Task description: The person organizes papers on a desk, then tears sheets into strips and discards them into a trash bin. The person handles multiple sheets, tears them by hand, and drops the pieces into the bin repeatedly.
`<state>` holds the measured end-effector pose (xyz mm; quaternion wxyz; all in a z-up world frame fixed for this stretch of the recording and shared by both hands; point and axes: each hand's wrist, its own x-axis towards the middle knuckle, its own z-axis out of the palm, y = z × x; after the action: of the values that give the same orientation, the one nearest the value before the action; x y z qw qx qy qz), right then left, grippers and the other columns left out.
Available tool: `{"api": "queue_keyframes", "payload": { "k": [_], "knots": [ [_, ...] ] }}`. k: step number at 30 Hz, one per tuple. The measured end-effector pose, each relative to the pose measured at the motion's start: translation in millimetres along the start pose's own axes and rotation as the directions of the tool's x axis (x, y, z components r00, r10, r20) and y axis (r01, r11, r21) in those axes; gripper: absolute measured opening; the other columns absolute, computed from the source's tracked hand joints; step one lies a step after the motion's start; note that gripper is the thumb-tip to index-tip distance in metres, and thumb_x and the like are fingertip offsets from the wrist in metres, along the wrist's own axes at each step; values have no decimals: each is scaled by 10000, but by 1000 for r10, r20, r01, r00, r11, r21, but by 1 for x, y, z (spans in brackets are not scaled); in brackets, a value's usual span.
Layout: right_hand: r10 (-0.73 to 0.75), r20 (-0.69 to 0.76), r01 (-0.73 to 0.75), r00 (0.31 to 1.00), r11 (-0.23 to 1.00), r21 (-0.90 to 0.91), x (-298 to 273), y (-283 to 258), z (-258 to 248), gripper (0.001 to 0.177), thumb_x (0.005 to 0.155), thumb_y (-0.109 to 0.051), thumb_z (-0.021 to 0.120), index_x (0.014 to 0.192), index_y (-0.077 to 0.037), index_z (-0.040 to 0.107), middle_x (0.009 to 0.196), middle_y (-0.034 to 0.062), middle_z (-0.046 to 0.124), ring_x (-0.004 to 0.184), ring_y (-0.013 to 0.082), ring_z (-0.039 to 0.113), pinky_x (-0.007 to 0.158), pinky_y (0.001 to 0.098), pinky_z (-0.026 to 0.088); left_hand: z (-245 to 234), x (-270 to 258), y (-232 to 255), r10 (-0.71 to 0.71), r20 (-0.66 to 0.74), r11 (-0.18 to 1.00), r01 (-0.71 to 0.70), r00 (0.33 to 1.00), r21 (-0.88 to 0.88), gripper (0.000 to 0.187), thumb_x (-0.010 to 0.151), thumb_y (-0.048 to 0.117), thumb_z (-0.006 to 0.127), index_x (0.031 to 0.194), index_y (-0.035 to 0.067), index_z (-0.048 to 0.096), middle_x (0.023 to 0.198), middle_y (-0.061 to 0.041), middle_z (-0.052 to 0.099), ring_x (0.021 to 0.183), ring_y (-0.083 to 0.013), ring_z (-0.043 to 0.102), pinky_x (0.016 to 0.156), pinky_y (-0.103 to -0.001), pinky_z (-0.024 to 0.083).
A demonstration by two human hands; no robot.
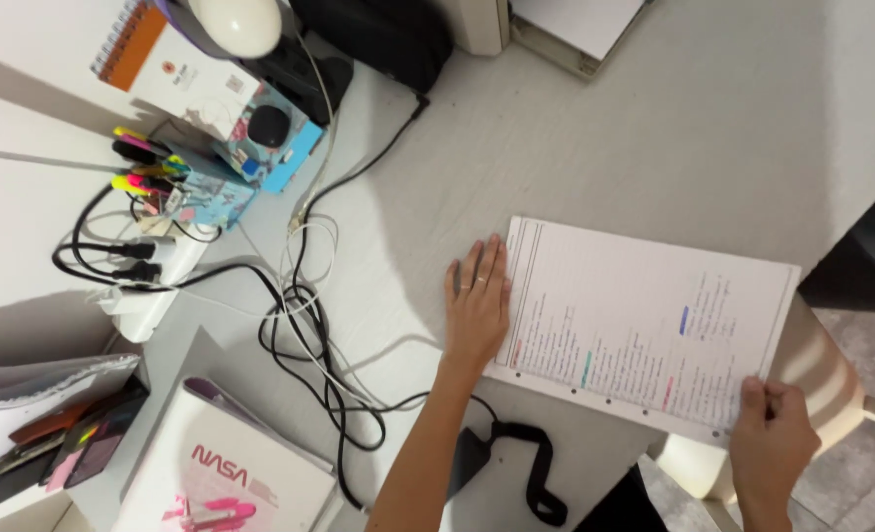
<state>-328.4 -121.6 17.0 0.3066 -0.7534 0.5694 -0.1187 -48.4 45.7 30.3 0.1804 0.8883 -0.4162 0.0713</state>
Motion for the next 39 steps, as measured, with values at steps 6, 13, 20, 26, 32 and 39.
{"api": "queue_keyframes", "payload": {
  "k": [6,13,20,26,32,39],
  "knots": [
    [-23,-110,31,994,997,68,-15,6,11,196,1103,-92,554,1069,99,575,854,160,610,696,220,540,544,334,427,-3,1,1,-11,31,1000,11,999,-6,408,964,170,331,1359,71,362,1428,-26,354,1319,-204,328,1057,-442,264],
    [-124,-275,108,953,991,-73,-26,63,13,156,1113,-74,658,1102,80,640,892,205,631,766,302,571,656,381,437,-2,0,0,-12,7,1000,12,1000,13,396,966,173,335,1348,77,376,1419,-20,368,1314,-202,337,1058,-446,271],
    [13,-317,-6,948,1000,24,8,64,-17,205,1197,-94,546,1072,65,576,902,152,589,797,246,542,638,376,424,13,0,-17,12,140,997,-22,990,72,452,976,258,283,1396,93,264,1465,-19,268,1359,-198,219,1108,-453,167],
    [-23,-374,133,927,954,270,82,46,7,42,1044,-12,590,1032,18,563,917,104,544,831,177,504,662,292,431,9,24,-83,235,82,955,-246,969,169,444,920,212,491,1347,141,388,1407,-92,372,1284,-323,351,1016,-546,300],
    [57,-76,-27,995,938,345,90,-17,22,203,1038,-213,604,941,-63,507,721,33,512,542,105,455,479,273,371,-21,26,-76,123,115,954,-149,986,258,538,814,-22,457,1337,83,388,1393,-160,355,1270,-308,357,1029,-464,319],
    [-15,154,7,988,998,55,51,-13,12,469,999,-344,504,636,-48,467,543,84,472,571,192,454,612,362,345,8,-73,69,152,379,966,-218,913,138,1059,682,622,570,1392,-37,145,1467,-201,146,1360,-350,124,1094,-526,66]
  ]
}}
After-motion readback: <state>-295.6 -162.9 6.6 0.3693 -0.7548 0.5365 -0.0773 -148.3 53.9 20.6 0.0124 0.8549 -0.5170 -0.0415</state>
